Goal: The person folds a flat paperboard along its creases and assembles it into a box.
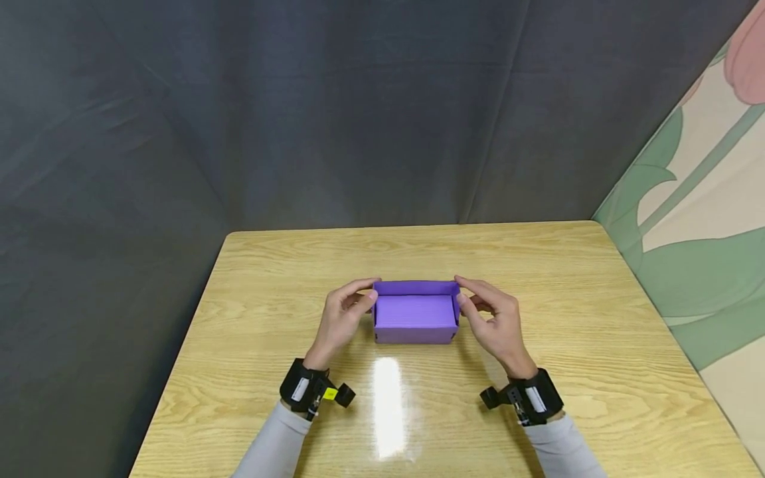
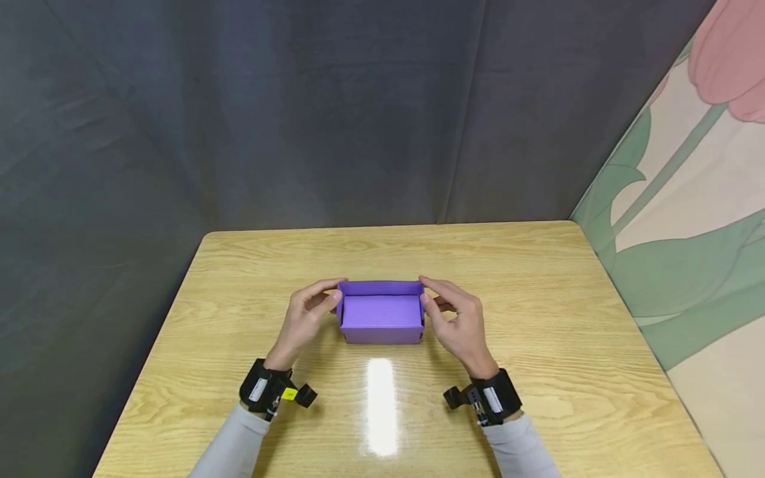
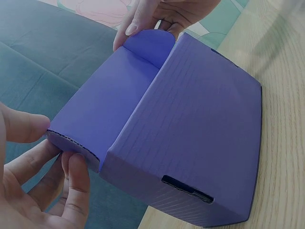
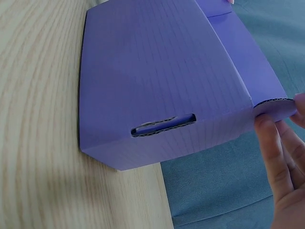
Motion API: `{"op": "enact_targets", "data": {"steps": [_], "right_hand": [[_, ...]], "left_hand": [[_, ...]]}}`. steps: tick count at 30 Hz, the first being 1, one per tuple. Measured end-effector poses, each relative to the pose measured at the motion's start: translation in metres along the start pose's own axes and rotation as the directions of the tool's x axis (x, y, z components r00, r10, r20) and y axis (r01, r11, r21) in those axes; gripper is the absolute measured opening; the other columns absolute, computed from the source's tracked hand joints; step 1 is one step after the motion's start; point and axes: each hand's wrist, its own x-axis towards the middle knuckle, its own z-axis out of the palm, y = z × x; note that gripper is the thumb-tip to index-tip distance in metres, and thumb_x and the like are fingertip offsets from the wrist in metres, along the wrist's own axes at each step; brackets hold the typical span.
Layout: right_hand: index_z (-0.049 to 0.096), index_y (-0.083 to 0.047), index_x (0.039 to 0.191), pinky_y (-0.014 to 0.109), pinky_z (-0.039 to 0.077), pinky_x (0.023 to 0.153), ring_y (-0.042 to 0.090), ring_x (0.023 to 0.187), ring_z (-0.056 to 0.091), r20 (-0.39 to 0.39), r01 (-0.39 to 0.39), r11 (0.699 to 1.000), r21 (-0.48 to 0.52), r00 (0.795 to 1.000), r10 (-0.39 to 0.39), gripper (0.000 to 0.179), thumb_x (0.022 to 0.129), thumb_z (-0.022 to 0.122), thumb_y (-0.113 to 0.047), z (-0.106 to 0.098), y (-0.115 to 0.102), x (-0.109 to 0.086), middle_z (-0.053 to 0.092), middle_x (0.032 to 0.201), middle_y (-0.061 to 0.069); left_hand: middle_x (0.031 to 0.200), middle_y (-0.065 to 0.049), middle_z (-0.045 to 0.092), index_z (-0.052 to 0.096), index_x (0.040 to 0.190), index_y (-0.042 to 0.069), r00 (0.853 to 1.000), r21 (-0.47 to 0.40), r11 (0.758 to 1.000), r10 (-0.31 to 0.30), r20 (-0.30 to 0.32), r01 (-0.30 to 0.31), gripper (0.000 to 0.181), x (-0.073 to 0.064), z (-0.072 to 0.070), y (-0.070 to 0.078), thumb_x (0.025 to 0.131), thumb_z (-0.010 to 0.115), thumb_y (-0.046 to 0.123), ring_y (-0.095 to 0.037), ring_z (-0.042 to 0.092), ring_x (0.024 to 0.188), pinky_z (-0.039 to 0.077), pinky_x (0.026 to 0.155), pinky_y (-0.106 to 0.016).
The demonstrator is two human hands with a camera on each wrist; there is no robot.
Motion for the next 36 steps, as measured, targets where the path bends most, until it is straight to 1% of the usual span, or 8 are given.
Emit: {"op": "enact_targets", "data": {"steps": [2, 6, 11, 17, 22, 27, 31, 36], "right_hand": [[0.075, 0.000, 0.130, 0.015, 0.061, 0.072, 0.023, 0.071, 0.076, 0.000, 0.012, 1.000, -0.005, 1.000, -0.012, 0.040, 0.092, 0.072, 0.013, 0.001, 0.000, 0.000, 0.078, 0.117, 0.022], [0.076, 0.000, 0.129, 0.015, 0.062, 0.071, 0.021, 0.072, 0.077, 0.002, 0.019, 1.000, -0.010, 1.000, -0.019, 0.040, 0.091, 0.074, 0.012, 0.002, 0.000, 0.001, 0.079, 0.116, 0.020], [0.077, -0.003, 0.129, 0.017, 0.063, 0.071, 0.017, 0.076, 0.078, 0.012, 0.003, 1.000, -0.003, 1.000, -0.003, 0.039, 0.092, 0.074, 0.010, 0.001, 0.002, -0.001, 0.078, 0.118, 0.018], [0.077, -0.004, 0.129, 0.019, 0.063, 0.071, 0.021, 0.078, 0.078, 0.023, 0.013, 1.000, -0.002, 1.000, -0.012, 0.039, 0.093, 0.074, 0.009, 0.001, 0.004, -0.003, 0.078, 0.120, 0.018], [0.077, -0.006, 0.129, 0.020, 0.063, 0.069, 0.022, 0.078, 0.078, 0.023, 0.014, 1.000, -0.016, 1.000, -0.013, 0.039, 0.093, 0.074, 0.008, 0.000, 0.003, -0.004, 0.078, 0.121, 0.017], [0.079, -0.007, 0.127, 0.020, 0.062, 0.068, 0.016, 0.082, 0.078, 0.020, 0.006, 0.999, -0.035, 1.000, -0.005, 0.037, 0.093, 0.075, 0.006, 0.001, 0.003, -0.005, 0.078, 0.122, 0.015], [0.079, -0.007, 0.126, 0.018, 0.062, 0.070, 0.010, 0.088, 0.077, 0.009, 0.015, 0.999, -0.042, 1.000, -0.014, 0.036, 0.093, 0.076, 0.005, 0.002, 0.004, -0.005, 0.079, 0.122, 0.014], [0.079, -0.005, 0.124, 0.017, 0.061, 0.073, 0.013, 0.092, 0.077, -0.017, 0.047, 0.998, -0.036, 0.999, -0.048, 0.040, 0.088, 0.077, 0.012, 0.004, 0.004, -0.004, 0.079, 0.122, 0.015]], "left_hand": [[0.132, -0.017, 0.073, 0.072, 0.135, 0.003, 1.000, 0.004, 1.000, 0.000, -0.005, 0.000, 0.033, 0.000, 0.000, -0.001, 0.105, 0.069, 0.014, -0.034, 0.074, 0.098, 0.065, 0.087, -0.039], [0.133, -0.015, 0.073, 0.074, 0.134, 0.005, 1.000, 0.015, 1.000, 0.002, -0.014, -0.002, 0.033, -0.001, -0.001, -0.001, 0.103, 0.071, 0.016, -0.026, 0.074, 0.097, 0.063, 0.086, -0.031], [0.135, -0.014, 0.073, 0.074, 0.133, 0.006, 1.000, 0.019, 1.000, 0.005, -0.003, -0.005, 0.032, -0.001, -0.002, -0.003, 0.103, 0.071, 0.016, -0.026, 0.074, 0.100, 0.060, 0.086, -0.024], [0.136, -0.015, 0.073, 0.074, 0.133, 0.005, 1.000, 0.013, 1.000, 0.013, 0.016, -0.013, 0.032, -0.001, -0.004, -0.006, 0.103, 0.071, 0.015, -0.030, 0.074, 0.101, 0.060, 0.085, -0.024], [0.137, -0.015, 0.072, 0.073, 0.134, 0.004, 0.999, 0.000, 1.000, 0.020, 0.030, -0.020, 0.032, -0.001, -0.004, -0.006, 0.103, 0.071, 0.014, -0.030, 0.074, 0.103, 0.061, 0.088, -0.024], [0.138, -0.018, 0.071, 0.071, 0.135, 0.001, 0.997, -0.038, 0.998, 0.060, 0.044, -0.058, 0.033, -0.002, -0.004, -0.009, 0.103, 0.070, 0.009, -0.024, 0.073, 0.107, 0.062, 0.093, -0.026], [0.139, -0.017, 0.071, 0.071, 0.136, 0.002, 0.995, -0.046, 0.996, 0.084, 0.049, -0.082, 0.033, -0.002, -0.004, -0.012, 0.103, 0.069, 0.007, -0.018, 0.070, 0.107, 0.061, 0.092, -0.025], [0.139, -0.016, 0.071, 0.071, 0.136, 0.004, 0.995, -0.055, 0.995, 0.090, 0.047, -0.087, 0.033, -0.001, -0.003, -0.015, 0.104, 0.069, 0.007, -0.018, 0.068, 0.108, 0.061, 0.089, -0.023]]}}
